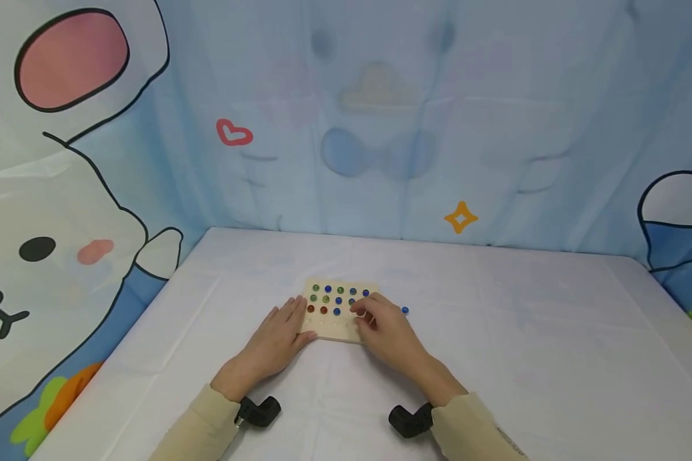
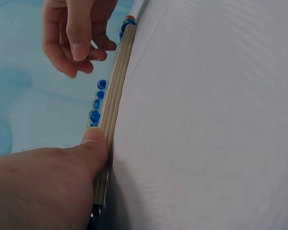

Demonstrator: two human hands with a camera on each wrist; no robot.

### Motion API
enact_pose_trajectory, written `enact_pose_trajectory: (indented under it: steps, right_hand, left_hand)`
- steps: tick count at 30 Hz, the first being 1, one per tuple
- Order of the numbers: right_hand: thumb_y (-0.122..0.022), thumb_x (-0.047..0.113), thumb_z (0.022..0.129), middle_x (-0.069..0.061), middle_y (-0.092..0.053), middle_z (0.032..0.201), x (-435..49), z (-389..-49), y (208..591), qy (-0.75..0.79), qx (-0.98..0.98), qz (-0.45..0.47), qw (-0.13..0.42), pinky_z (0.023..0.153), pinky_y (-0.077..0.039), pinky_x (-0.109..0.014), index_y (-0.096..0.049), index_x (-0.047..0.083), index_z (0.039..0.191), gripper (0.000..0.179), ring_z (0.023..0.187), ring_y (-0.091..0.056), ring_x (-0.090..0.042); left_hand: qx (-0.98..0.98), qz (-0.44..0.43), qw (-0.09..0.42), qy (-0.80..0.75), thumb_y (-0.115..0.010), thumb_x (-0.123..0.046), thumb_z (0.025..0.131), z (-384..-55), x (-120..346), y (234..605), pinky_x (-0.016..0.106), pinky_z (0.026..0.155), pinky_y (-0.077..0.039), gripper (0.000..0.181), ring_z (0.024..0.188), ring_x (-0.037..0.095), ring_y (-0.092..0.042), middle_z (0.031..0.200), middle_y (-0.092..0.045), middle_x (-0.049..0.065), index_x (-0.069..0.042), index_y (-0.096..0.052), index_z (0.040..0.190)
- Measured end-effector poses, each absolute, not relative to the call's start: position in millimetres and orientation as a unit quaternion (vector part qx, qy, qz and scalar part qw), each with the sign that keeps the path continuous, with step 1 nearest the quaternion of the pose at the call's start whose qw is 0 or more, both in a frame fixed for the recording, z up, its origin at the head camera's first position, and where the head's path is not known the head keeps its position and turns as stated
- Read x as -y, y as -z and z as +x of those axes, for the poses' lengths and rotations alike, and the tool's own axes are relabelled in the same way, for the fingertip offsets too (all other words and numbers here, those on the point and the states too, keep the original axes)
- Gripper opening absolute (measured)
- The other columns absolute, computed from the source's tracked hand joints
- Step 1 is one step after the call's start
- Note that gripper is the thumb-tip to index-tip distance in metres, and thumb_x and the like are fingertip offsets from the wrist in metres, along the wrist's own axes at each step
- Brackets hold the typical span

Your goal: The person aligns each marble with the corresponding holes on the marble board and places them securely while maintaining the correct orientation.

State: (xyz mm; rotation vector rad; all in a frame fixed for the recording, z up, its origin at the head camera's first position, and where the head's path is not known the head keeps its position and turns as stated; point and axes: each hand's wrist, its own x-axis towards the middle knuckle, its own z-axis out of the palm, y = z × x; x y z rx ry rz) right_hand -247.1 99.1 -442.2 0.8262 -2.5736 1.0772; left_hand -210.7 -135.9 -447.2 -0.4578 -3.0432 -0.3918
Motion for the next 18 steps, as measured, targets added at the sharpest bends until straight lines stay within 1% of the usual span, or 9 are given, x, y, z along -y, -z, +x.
enact_pose_trajectory:
  steps: [7, 13, 16, 18]
  right_hand:
    - [-0.068, -0.005, 0.087, 0.0, -0.065, 0.092, -117.6, -240.9, 441.5, -0.357, 0.878, 0.272, 0.165, 0.066, -0.053, -0.02, -0.07, 0.004, 0.1, 0.016, 0.077, -0.057, -0.007]
    - [-0.068, -0.006, 0.086, 0.001, -0.064, 0.089, -132.2, -237.0, 444.8, -0.344, 0.883, 0.254, 0.194, 0.066, -0.055, -0.021, -0.071, 0.005, 0.096, 0.015, 0.078, -0.058, -0.007]
    - [-0.068, -0.005, 0.086, 0.0, -0.065, 0.091, -137.7, -235.9, 447.9, -0.335, 0.89, 0.237, 0.201, 0.068, -0.056, -0.024, -0.071, 0.006, 0.096, 0.015, 0.081, -0.059, -0.009]
    - [-0.068, -0.004, 0.086, 0.0, -0.065, 0.093, -140.6, -235.5, 449.7, -0.33, 0.894, 0.225, 0.201, 0.071, -0.057, -0.029, -0.071, 0.006, 0.097, 0.015, 0.085, -0.06, -0.012]
  left_hand:
    - [0.98, -0.15, 0.023, 0.128, -0.046, -0.042, 0.104, -210.4, 136.6, 447.8, 0.053, 0.121, -0.027, 0.07, 0.15, 0.033, -0.029, 0.16, -0.031, 0.02, 0.005, -0.029, 0.153]
    - [0.98, -0.153, 0.025, 0.128, -0.047, -0.041, 0.104, -210.7, 136.5, 447.8, 0.053, 0.121, -0.028, 0.069, 0.15, 0.034, -0.029, 0.16, -0.032, 0.02, 0.005, -0.03, 0.153]
    - [0.98, -0.154, 0.025, 0.126, -0.046, -0.041, 0.104, -210.8, 136.3, 447.9, 0.053, 0.121, -0.028, 0.069, 0.15, 0.034, -0.029, 0.16, -0.031, 0.02, 0.005, -0.029, 0.153]
    - [0.98, -0.154, 0.026, 0.126, -0.046, -0.041, 0.104, -210.9, 136.4, 448.0, 0.053, 0.121, -0.028, 0.069, 0.15, 0.034, -0.029, 0.16, -0.031, 0.02, 0.005, -0.029, 0.153]
